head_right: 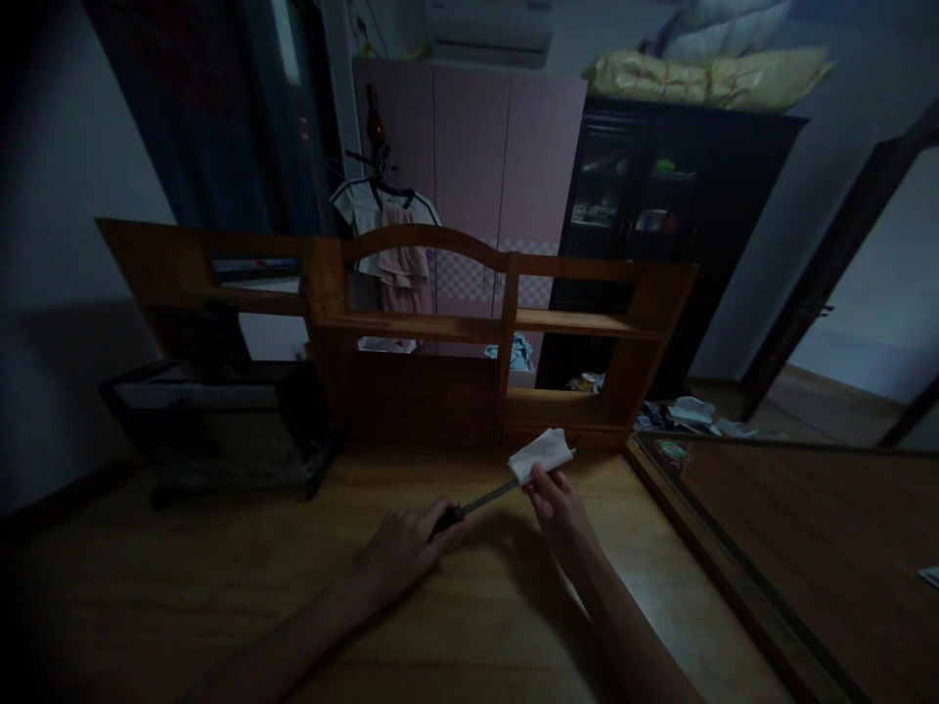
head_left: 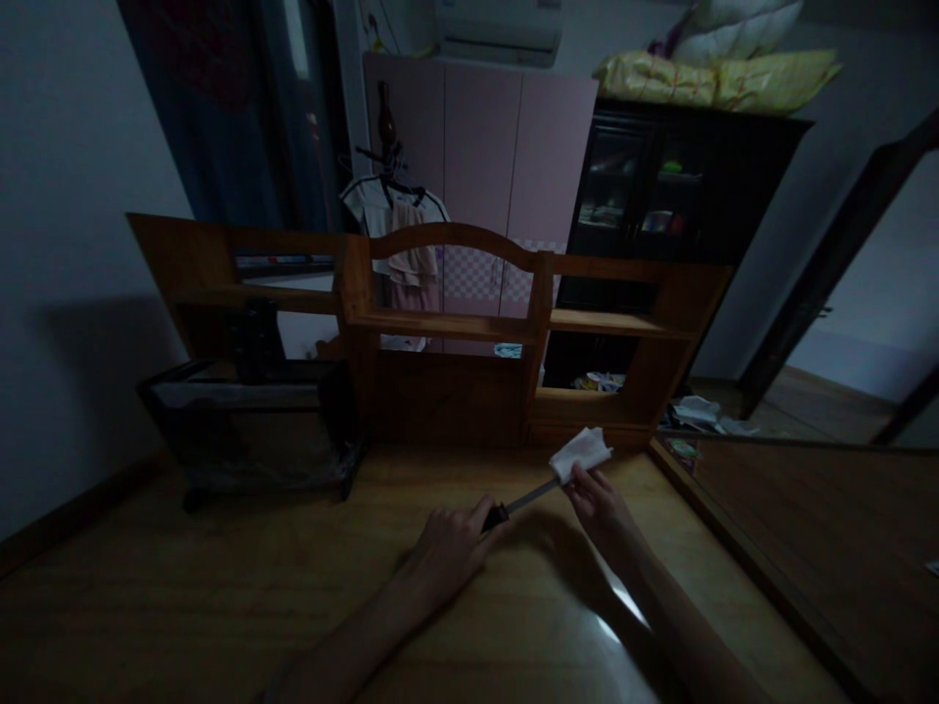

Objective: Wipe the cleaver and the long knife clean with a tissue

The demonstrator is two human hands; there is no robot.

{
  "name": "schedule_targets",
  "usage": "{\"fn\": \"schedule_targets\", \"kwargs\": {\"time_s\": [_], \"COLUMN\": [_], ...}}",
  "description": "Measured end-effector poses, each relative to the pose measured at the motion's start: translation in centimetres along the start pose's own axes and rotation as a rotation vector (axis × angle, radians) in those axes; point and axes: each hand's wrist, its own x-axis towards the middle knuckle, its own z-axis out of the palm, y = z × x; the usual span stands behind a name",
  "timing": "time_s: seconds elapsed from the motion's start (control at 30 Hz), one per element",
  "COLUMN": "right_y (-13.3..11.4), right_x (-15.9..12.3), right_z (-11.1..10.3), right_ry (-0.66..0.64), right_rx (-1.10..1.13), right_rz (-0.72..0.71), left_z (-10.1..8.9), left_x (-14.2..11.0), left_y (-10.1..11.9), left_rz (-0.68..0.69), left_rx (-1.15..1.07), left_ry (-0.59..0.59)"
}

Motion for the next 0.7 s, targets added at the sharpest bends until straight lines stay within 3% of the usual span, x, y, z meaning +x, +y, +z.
{"fn": "schedule_targets", "kwargs": {"time_s": [0.2, 0.37, 0.7], "right_y": [2.0, 3.2, 1.2], "right_x": [-1.4, -2.4, -1.6], "right_z": [2.5, 3.6, 2.3], "right_ry": [-0.148, -0.258, -0.093], "right_rx": [0.087, 0.158, 0.115], "right_rz": [0.222, 0.251, 0.210], "left_z": [0.0, -0.4, -0.3], "left_x": [0.0, -0.1, 0.2], "left_y": [0.5, 0.5, 0.2], "left_rz": [-0.026, -0.015, -0.009], "left_rx": [0.018, 0.021, 0.008], "left_ry": [0.008, -0.004, 0.009]}}
